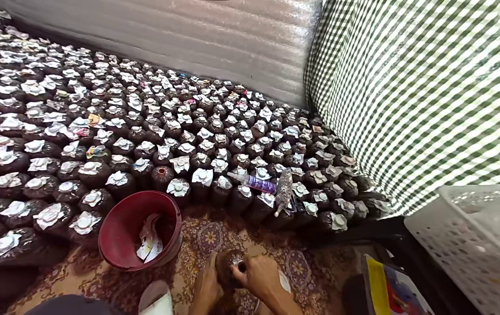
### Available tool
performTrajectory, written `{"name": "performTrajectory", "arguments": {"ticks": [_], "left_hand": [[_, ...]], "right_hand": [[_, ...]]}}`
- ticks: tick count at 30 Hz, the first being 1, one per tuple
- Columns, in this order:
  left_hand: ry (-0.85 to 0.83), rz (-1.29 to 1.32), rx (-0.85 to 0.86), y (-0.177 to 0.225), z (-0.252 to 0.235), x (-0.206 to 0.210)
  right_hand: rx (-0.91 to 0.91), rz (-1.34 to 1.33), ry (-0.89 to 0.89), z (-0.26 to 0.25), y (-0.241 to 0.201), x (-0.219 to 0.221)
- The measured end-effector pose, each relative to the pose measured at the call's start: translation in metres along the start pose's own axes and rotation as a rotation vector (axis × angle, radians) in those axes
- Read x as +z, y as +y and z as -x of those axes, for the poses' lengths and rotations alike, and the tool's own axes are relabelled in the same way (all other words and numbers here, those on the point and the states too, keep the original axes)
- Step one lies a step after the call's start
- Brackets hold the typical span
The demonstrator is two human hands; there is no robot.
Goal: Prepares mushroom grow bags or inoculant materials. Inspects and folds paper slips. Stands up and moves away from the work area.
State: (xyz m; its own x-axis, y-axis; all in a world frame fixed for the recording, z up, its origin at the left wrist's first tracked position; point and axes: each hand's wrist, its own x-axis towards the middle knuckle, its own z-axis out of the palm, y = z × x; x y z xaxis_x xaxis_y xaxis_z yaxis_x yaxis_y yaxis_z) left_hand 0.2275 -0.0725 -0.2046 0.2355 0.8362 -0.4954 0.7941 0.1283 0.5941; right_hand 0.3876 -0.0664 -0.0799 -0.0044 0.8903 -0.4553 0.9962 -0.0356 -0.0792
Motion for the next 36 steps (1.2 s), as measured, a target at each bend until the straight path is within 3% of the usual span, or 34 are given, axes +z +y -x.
{"name": "performTrajectory", "arguments": {"ticks": [6, 11, 13, 17, 19, 23, 29, 33, 36], "left_hand": [[0.173, 0.057, 0.125, 0.007, 0.007, -0.003], [0.193, 0.068, 0.15, 0.009, 0.005, 0.0], [0.242, 0.127, 0.147, 0.011, 0.005, 0.003], [0.291, 0.169, 0.141, 0.014, 0.008, 0.009], [0.285, 0.162, 0.139, 0.013, 0.009, 0.009], [0.251, 0.072, 0.13, 0.017, 0.011, 0.006], [0.282, 0.043, 0.212, 0.015, 0.014, 0.004], [0.362, 0.098, 0.277, 0.033, 0.016, -0.009], [0.386, 0.252, 0.34, 0.068, 0.021, -0.037]], "right_hand": [[0.074, -0.068, -0.172, -0.035, -0.023, 0.023], [0.121, -0.209, -0.283, -0.036, -0.003, -0.001], [0.2, -0.386, -0.159, -0.044, 0.029, -0.021], [0.403, -0.619, 0.379, -0.066, 0.097, -0.057], [0.52, -0.667, 0.536, -0.086, 0.122, -0.067], [0.669, -0.675, 0.479, -0.129, 0.15, -0.081], [0.694, -0.736, 0.446, -0.168, 0.15, -0.075], [0.649, -0.877, 0.566, -0.163, 0.157, -0.068], [0.526, -0.976, 0.736, -0.124, 0.135, -0.064]]}}
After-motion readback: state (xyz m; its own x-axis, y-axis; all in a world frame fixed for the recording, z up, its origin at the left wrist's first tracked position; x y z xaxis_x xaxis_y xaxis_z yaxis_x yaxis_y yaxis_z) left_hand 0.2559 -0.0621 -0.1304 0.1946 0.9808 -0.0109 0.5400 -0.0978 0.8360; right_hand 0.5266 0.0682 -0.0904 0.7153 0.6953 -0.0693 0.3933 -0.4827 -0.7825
